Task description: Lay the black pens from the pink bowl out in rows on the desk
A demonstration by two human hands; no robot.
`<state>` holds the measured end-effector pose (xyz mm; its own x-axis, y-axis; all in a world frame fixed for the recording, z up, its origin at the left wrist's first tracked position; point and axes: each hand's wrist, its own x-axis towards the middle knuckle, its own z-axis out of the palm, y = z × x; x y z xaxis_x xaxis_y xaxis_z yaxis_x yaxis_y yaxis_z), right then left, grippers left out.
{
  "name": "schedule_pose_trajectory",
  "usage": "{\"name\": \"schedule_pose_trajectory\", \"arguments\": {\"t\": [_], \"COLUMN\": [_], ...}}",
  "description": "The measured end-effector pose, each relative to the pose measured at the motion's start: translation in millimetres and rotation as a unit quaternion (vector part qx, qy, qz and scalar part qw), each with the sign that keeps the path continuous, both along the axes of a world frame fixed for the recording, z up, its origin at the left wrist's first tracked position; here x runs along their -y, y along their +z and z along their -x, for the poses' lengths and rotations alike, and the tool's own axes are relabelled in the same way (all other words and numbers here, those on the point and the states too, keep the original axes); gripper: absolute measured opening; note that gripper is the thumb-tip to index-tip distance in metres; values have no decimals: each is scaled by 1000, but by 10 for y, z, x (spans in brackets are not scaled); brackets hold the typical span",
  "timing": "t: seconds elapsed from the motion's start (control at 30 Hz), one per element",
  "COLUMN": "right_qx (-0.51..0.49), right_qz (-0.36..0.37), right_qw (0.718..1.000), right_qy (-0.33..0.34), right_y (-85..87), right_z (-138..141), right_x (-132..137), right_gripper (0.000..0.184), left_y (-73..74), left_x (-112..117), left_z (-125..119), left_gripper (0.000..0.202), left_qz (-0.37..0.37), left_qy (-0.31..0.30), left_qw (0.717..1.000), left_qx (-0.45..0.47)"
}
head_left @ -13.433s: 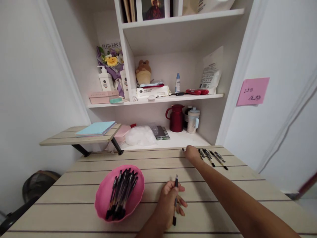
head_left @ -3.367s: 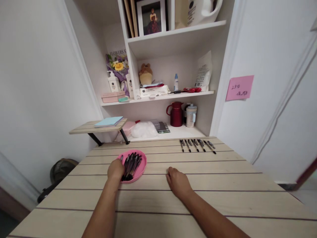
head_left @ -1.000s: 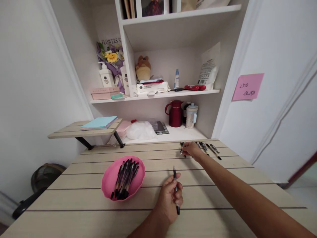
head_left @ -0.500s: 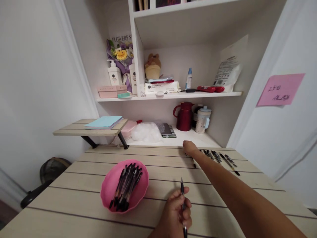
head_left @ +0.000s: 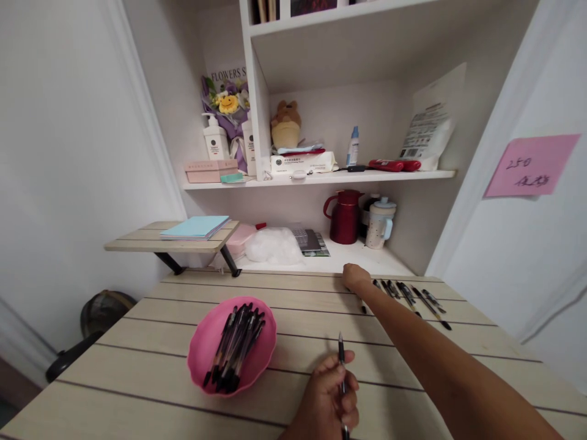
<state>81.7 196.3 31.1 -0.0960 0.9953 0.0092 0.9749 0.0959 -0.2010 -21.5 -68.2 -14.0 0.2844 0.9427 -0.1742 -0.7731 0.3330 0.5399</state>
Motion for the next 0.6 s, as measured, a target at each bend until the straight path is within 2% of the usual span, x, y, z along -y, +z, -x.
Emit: {"name": "schedule_pose_trajectory", "arguments": {"t": [0.27, 0.43, 0.53, 0.6], "right_qx": [6, -2, -13, -16], "right_qz": [-16, -36, -44, -40], "right_qw": [1000, 999, 998, 998], "right_qy": [11, 15, 37, 52], "right_y": [29, 148, 218, 202], "right_z": [-85, -73, -121, -198], "right_x": [42, 102, 254, 436], "right_gripper": [31, 30, 28, 28], "left_y": [92, 96, 91, 94], "left_x": [29, 38, 48, 55], "left_z": [-17, -11, -23, -34], "left_gripper": [34, 36, 36, 36], "left_qz": [29, 34, 41, 44], "left_qy": [7, 9, 28, 42], "left_qw": [999, 999, 998, 998], "left_qx": [-15, -22, -31, -32]}}
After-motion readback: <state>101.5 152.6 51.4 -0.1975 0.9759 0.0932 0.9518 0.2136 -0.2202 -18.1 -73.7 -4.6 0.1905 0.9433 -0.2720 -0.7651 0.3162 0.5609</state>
